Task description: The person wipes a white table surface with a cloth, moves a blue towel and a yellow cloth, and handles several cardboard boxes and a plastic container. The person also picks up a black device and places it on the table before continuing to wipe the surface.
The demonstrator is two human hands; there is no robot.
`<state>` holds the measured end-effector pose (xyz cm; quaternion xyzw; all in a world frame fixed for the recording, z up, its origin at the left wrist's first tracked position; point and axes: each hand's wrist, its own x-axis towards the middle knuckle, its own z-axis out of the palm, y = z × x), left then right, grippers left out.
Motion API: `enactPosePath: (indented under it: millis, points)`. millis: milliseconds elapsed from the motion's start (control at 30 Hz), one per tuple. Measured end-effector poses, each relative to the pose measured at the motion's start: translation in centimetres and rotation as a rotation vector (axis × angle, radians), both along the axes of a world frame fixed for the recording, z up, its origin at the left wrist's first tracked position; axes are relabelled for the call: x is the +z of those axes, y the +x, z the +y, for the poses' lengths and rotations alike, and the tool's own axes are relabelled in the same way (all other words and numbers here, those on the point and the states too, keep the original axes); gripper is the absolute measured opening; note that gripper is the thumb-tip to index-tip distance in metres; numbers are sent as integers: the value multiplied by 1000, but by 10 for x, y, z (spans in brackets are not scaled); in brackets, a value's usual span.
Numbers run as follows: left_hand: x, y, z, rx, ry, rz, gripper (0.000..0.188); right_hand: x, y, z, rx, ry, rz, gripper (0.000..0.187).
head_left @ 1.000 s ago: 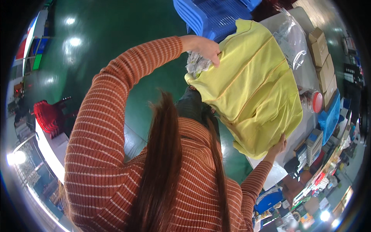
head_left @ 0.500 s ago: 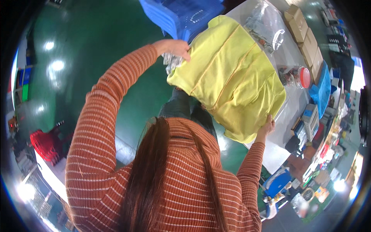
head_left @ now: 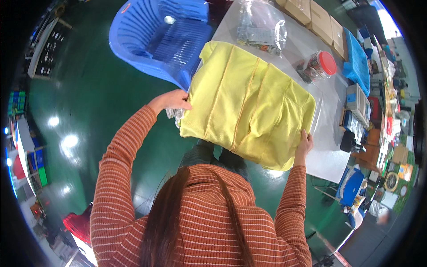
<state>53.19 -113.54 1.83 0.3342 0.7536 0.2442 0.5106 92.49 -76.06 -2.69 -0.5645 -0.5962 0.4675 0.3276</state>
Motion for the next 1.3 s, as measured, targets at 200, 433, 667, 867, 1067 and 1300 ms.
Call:
enactPosePath:
  millis: [200, 433, 667, 867, 1067, 1300]
  points:
    - [-7, 4, -4, -33, -54, 69, 39, 9, -6, 3, 47, 18, -123, 25]
    - [5, 7, 3, 3, -153, 45, 39, 9, -8, 6, 62, 45, -303, 30]
    - [-12, 12, -6, 133, -199, -22, 32, 17, -15, 11, 107, -15, -346, 32]
    - [19, 14, 14, 131, -263, -17, 32, 60, -56, 20, 311, 462, -820, 45]
    - [-16, 15, -22, 185, -236, -97, 37, 73, -264, 124, 769, 723, -414, 50]
    - [-3, 10, -6, 154, -395, -76, 43, -70, -449, 293, 662, -274, -484, 61]
